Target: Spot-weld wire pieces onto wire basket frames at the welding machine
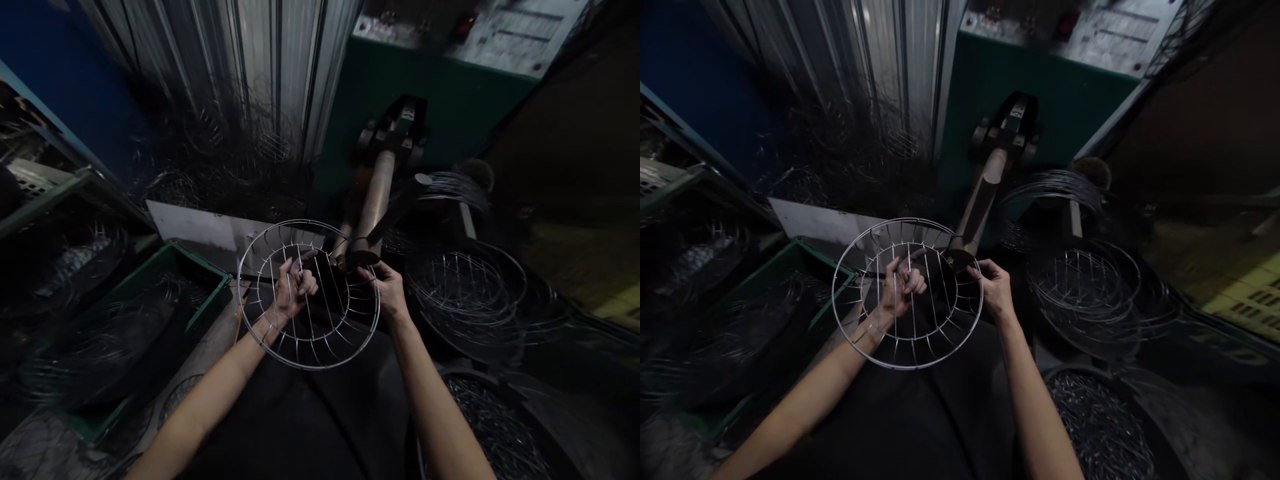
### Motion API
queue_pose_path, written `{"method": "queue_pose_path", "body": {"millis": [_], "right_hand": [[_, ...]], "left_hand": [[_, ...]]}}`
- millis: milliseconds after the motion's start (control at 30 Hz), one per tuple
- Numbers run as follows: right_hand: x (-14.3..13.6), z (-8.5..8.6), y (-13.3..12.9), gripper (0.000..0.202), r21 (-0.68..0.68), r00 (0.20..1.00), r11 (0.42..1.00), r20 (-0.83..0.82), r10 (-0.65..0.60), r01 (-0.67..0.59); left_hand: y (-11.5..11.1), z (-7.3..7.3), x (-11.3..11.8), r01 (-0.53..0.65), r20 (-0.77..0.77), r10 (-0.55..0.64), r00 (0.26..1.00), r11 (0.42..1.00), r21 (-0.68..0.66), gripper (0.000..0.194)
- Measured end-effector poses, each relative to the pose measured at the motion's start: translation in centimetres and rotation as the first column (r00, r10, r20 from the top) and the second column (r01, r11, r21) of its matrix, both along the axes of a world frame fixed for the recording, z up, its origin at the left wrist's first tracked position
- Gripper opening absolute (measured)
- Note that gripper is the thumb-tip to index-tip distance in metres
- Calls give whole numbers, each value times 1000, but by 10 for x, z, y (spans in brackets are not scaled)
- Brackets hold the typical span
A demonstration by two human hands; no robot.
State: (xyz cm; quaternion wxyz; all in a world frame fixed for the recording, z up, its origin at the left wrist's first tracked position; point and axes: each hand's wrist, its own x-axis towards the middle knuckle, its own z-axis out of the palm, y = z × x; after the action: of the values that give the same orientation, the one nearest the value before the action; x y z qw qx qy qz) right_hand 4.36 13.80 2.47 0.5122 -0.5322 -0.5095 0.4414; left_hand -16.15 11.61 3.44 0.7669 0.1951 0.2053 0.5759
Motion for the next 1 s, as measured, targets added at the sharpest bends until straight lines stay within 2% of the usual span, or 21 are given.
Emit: {"method": "queue_pose_path", "body": {"millis": [133, 233, 367, 533, 633, 800, 1000], "right_hand": [[2, -9, 7, 28, 8, 1000, 1000, -4, 6, -6], [1, -12, 11, 29, 11, 1000, 1000, 21, 3, -4], [1, -6, 3, 31, 8, 999, 1000, 45, -23, 22], [15, 2, -30, 32, 38, 989, 996, 125, -80, 76], [24, 0, -41, 30, -22, 986, 994, 132, -99, 102], [27, -6, -38, 30, -47, 988, 994, 122, -92, 98], [24, -14, -33, 35, -42, 996, 997, 75, -57, 60]], "left_hand": [[4, -11, 0, -7, 28, 6, 1000, 999, 36, 48], [6, -18, -3, 2, 17, -3, 1000, 1000, 14, 49], [6, -13, -8, 12, -11, -12, 1000, 1000, -13, 45], [0, -1, -6, -20, -114, 18, 993, 1000, -16, 37], [-5, -6, -1, -54, -156, 59, 986, 998, 34, 31], [-6, -19, 3, -75, -208, 87, 974, 995, 64, 37], [-6, -17, 0, -86, -229, 106, 968, 992, 92, 41]]}}
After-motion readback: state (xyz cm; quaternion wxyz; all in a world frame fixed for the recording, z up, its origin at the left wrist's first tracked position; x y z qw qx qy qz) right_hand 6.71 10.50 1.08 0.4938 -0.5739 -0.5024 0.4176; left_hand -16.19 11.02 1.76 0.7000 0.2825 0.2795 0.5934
